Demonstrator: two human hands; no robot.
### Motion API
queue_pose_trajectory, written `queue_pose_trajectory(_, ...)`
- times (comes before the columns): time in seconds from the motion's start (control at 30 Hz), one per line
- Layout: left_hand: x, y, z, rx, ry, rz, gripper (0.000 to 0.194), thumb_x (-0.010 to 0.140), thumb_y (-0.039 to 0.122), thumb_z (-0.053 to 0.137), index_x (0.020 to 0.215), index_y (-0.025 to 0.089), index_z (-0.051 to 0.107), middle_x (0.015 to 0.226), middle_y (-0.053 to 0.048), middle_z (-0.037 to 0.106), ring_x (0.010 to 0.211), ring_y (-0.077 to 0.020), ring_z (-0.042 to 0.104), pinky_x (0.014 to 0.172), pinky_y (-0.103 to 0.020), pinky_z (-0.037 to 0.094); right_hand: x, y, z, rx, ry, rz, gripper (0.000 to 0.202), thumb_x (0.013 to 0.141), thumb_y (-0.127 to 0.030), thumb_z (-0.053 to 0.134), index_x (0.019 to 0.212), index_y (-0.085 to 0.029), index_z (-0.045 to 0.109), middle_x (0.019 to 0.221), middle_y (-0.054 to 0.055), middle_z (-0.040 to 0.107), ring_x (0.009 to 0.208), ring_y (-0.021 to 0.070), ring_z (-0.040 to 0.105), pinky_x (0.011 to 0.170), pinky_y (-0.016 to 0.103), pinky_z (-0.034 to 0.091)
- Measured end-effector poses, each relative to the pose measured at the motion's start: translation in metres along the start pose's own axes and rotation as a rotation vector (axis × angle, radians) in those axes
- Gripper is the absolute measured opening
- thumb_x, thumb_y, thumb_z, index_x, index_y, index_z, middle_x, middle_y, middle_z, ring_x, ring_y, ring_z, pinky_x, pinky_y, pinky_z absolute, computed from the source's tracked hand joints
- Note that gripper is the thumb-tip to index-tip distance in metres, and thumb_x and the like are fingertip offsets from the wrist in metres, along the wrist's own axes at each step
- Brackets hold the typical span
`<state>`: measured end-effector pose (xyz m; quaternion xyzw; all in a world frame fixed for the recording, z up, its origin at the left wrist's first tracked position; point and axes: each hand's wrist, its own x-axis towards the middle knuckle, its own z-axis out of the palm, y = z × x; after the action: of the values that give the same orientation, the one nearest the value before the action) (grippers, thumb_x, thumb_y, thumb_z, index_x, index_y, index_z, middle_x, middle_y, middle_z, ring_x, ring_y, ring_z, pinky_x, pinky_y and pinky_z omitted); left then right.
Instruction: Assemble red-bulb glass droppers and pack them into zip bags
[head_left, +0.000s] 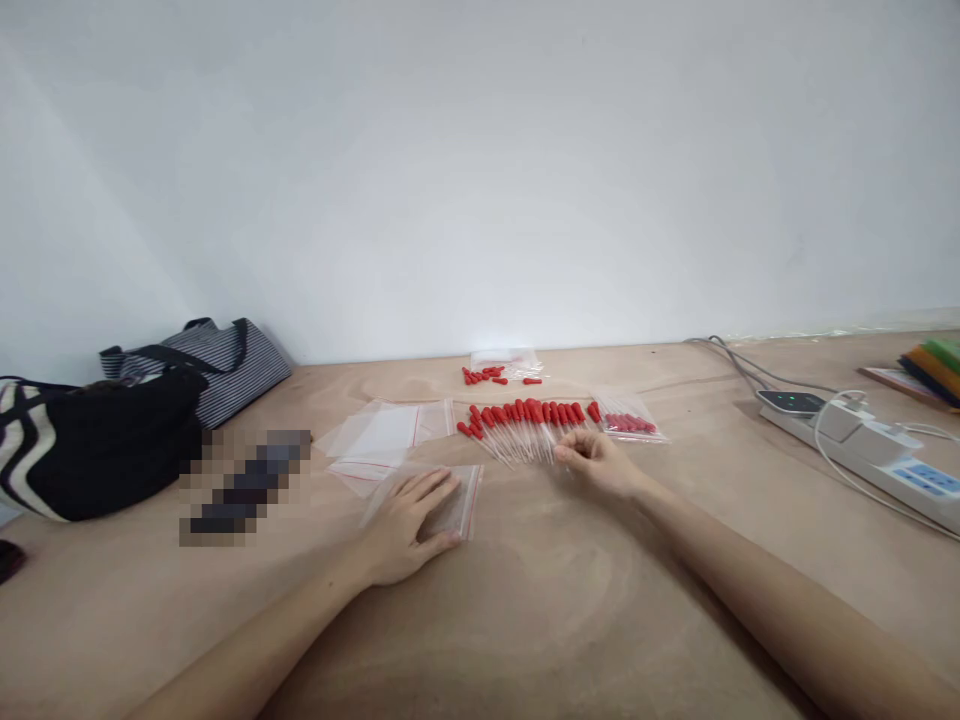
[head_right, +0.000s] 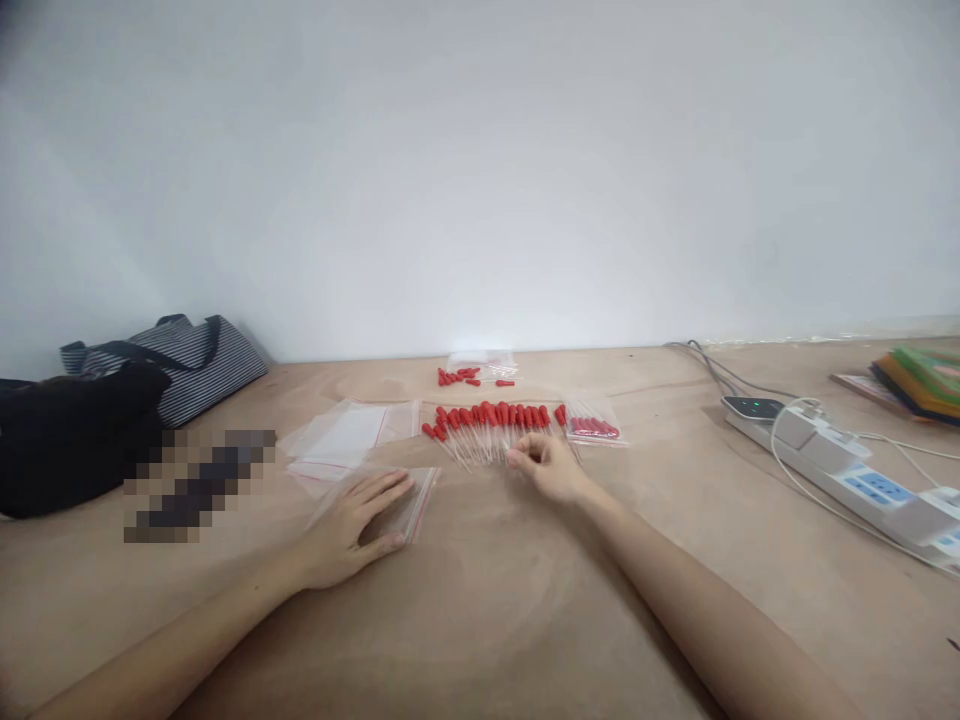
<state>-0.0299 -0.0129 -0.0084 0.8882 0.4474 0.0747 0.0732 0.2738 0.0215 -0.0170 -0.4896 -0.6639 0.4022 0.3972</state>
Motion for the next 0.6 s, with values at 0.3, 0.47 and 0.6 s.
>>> queue_pose_trajectory(0.3, 0.018, 0.017, -0.001, -0.007, -0.031, 0.018, 0.079, 0.07, 0.063, 0.047, 0.133, 0.021, 0.027, 0.139, -0.013, 0.027, 0.127, -0.0309, 0.024, 0.101, -0.054, 0.015, -0.022, -0.015, 0.035, -0.289, -0.12, -0.166, 0.033, 0.07, -0.013, 0.046, 0.102, -0.019, 0.049, 0.061, -0.005, 0.051, 0.053, 0.0094, 0.045, 0.054, 0.021, 0.036)
queue_pose_trajectory(0.47, 0.024, 0.024, 0.002, -0.049, -0.062, 0.035, 0.071, 0.075, 0.057, 0.046, 0.133, 0.02, 0.028, 0.139, -0.012, 0.027, 0.128, -0.028, 0.024, 0.103, -0.05, 0.016, -0.038, -0.026, 0.042, -0.497, -0.092, -0.189, 0.021, 0.067, -0.012, 0.048, 0.087, -0.019, 0.052, 0.061, -0.004, 0.054, 0.06, 0.0115, 0.049, 0.064, 0.025, 0.035)
queue_pose_trajectory(0.6, 0.024, 0.03, 0.004, -0.047, -0.058, 0.023, 0.069, 0.077, 0.056, 0.044, 0.132, 0.019, 0.029, 0.139, -0.012, 0.027, 0.128, -0.0272, 0.024, 0.104, -0.049, 0.017, -0.038, -0.024, 0.046, -0.55, -0.143, -0.219, 0.008, 0.076, -0.021, 0.047, 0.082, -0.019, 0.052, 0.063, -0.001, 0.056, 0.063, 0.013, 0.05, 0.064, 0.025, 0.035)
